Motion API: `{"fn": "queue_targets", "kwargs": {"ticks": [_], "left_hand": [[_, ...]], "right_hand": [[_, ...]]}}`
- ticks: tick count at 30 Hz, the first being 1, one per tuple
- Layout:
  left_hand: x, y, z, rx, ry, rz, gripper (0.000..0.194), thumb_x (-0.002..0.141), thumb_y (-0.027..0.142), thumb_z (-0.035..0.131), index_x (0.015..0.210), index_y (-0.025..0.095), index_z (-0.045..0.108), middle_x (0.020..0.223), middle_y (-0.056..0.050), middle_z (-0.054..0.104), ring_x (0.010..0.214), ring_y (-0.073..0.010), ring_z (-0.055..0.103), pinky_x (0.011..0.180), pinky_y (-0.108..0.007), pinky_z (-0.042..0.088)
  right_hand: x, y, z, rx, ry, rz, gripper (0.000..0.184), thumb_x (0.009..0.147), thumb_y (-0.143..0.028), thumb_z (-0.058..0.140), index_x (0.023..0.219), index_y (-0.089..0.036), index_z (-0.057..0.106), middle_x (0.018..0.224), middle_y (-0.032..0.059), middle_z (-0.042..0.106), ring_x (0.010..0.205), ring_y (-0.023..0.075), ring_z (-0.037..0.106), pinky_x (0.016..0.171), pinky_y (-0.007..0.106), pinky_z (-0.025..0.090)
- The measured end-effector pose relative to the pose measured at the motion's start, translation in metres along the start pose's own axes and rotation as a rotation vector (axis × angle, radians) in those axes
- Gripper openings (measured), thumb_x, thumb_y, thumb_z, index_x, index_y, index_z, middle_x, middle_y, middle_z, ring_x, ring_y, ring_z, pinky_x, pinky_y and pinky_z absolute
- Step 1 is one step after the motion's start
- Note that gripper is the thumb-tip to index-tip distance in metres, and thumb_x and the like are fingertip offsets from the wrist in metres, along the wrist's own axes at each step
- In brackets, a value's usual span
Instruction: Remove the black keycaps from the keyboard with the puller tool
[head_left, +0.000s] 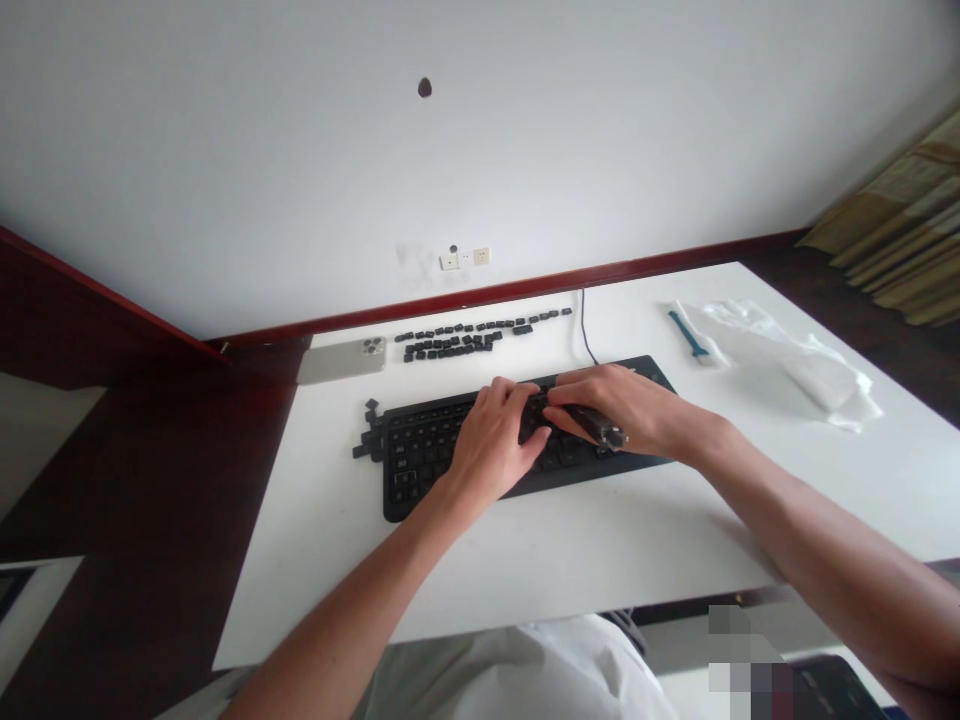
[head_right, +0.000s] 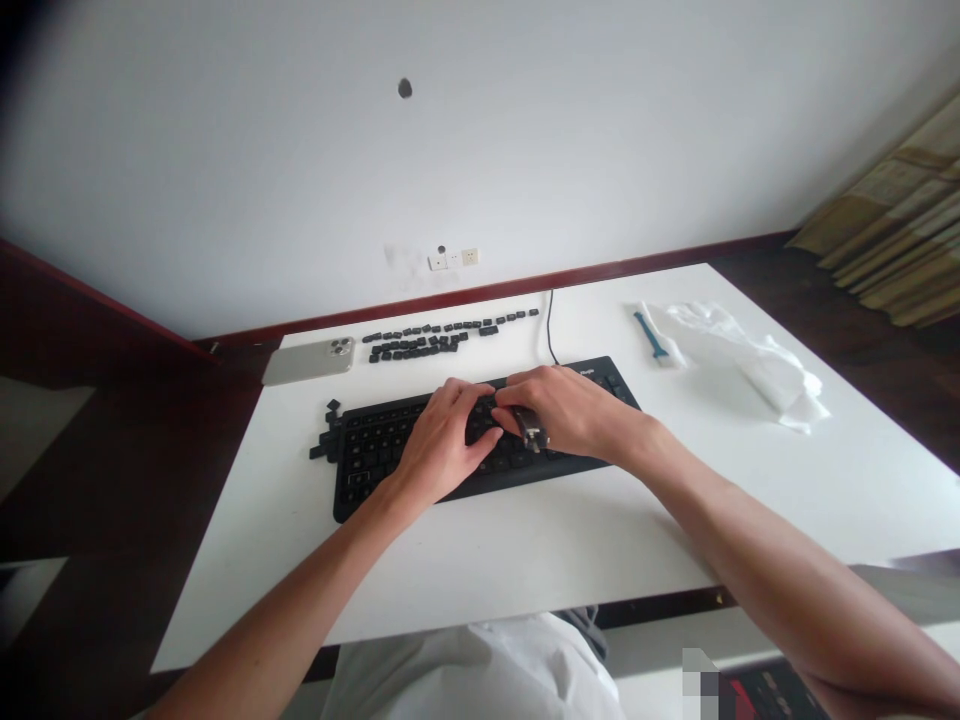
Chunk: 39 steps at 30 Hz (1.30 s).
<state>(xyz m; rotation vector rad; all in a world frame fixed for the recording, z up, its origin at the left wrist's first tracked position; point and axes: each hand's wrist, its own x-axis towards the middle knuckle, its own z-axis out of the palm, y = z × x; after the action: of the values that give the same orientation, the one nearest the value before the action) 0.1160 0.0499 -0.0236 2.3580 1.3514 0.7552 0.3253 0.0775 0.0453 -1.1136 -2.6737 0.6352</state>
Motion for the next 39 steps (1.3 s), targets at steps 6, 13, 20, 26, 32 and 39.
{"fn": "queue_targets", "kwargs": {"ticks": [6,13,20,26,32,39], "left_hand": [[0.001,-0.003,0.0,0.046,-0.054,0.037,0.028,0.096,0.022,0.061,0.123,0.024,0.067,0.119,-0.006,0.06,0.105,-0.0252,0.057,0.098,-0.043,0.054],[-0.001,-0.003,0.002,0.051,-0.029,0.045,0.031,0.096,0.021,0.06,0.125,0.024,0.069,0.12,-0.006,0.061,0.107,-0.0254,0.058,0.099,-0.041,0.053],[0.009,0.009,-0.003,-0.078,0.029,0.041,0.033,0.105,0.022,0.042,0.121,0.024,0.071,0.117,-0.006,0.068,0.106,-0.022,0.063,0.1,-0.039,0.053],[0.046,0.035,0.008,-0.309,-0.106,0.255,0.044,0.105,0.051,0.045,0.109,0.021,0.076,0.122,-0.006,0.075,0.116,-0.0225,0.067,0.109,-0.039,0.048],[0.054,0.016,0.024,-0.415,-0.294,0.335,0.055,0.108,0.053,0.034,0.102,0.022,0.079,0.114,-0.001,0.08,0.128,-0.0227,0.064,0.123,-0.041,0.037],[0.043,0.011,0.022,-0.324,-0.285,0.362,0.043,0.106,0.042,0.039,0.122,0.022,0.074,0.127,-0.003,0.076,0.142,-0.0271,0.053,0.125,-0.049,0.032]], "right_hand": [[-0.017,-0.011,0.013,-0.137,0.003,-0.02,0.022,0.099,-0.019,0.053,0.079,-0.02,0.063,0.075,0.0018,0.061,0.051,0.0103,0.043,0.052,0.029,0.022],[-0.045,-0.007,0.056,-0.287,0.247,0.013,0.027,0.106,-0.03,0.049,0.127,-0.021,0.064,0.096,0.0047,0.071,0.065,0.0145,0.065,0.054,0.028,0.035],[-0.042,-0.008,0.076,-0.245,0.388,-0.027,0.019,0.102,-0.027,0.055,0.112,-0.019,0.07,0.105,0.0095,0.071,0.085,0.0202,0.07,0.071,0.03,0.054],[-0.042,0.013,0.1,-0.143,0.604,-0.252,0.013,0.091,-0.019,0.06,0.092,-0.019,0.073,0.089,0.0082,0.072,0.082,0.0231,0.071,0.071,0.034,0.059],[-0.041,0.017,0.098,0.015,0.505,-0.224,0.017,0.087,-0.012,0.06,0.095,-0.019,0.073,0.092,0.0067,0.076,0.08,0.0208,0.072,0.075,0.034,0.059],[-0.025,0.019,0.086,-0.169,0.614,-0.509,0.012,0.086,-0.013,0.06,0.076,-0.019,0.066,0.07,0.0016,0.068,0.061,0.0163,0.063,0.059,0.029,0.053]]}}
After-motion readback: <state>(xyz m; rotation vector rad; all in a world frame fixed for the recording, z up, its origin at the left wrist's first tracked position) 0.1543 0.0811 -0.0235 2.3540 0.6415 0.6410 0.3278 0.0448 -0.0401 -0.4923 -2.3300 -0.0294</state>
